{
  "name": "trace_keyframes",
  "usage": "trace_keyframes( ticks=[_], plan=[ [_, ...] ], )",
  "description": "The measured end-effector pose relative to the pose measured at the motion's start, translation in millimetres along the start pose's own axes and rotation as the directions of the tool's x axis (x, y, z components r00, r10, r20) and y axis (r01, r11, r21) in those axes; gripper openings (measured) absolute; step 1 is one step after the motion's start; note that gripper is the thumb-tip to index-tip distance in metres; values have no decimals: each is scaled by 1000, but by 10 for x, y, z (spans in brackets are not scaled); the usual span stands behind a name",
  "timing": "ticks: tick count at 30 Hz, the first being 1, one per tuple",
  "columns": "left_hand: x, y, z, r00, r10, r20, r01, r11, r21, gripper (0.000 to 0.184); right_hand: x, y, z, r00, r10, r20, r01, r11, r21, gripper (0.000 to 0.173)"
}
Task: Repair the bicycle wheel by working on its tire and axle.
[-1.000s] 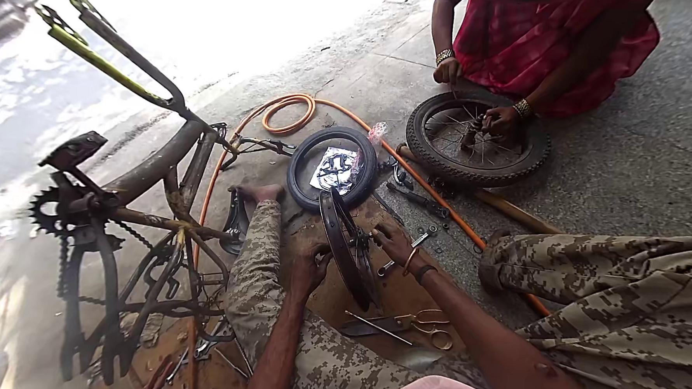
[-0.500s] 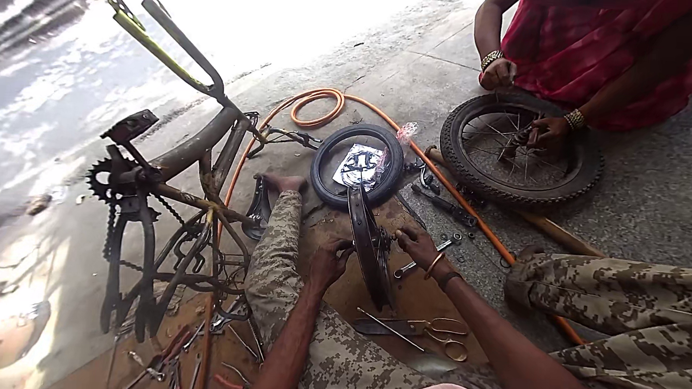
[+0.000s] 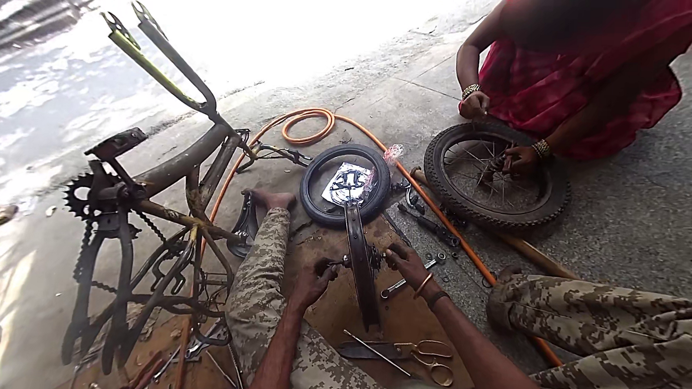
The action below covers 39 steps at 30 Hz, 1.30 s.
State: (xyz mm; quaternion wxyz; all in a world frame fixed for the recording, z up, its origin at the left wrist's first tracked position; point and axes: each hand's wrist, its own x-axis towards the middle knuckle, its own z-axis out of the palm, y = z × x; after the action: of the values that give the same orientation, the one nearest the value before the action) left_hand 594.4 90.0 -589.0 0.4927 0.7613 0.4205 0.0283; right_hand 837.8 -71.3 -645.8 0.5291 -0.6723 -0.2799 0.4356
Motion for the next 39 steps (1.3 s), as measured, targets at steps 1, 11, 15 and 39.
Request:
trace_keyframes(
  ticks=[1,11,15,39],
  plan=[
    [1,5,7,1000,-24,4,24,999,-29,25,-3,4,-3,1000,-1,-6,1,1000,6,20],
    [12,58,57,968,-223,116,245,939,-240,43,35,-6,75,973,199,-116,-218,958,-186,51],
    [-17,45,49,970,-200,134,229,942,-247,39,14,29,66,990,132,-40,-135,988,-78,40],
    [1,40,61,981,-184,65,194,951,-240,30,-17,-38,70,997,-31,-67,22,992,-123,26]
  ],
)
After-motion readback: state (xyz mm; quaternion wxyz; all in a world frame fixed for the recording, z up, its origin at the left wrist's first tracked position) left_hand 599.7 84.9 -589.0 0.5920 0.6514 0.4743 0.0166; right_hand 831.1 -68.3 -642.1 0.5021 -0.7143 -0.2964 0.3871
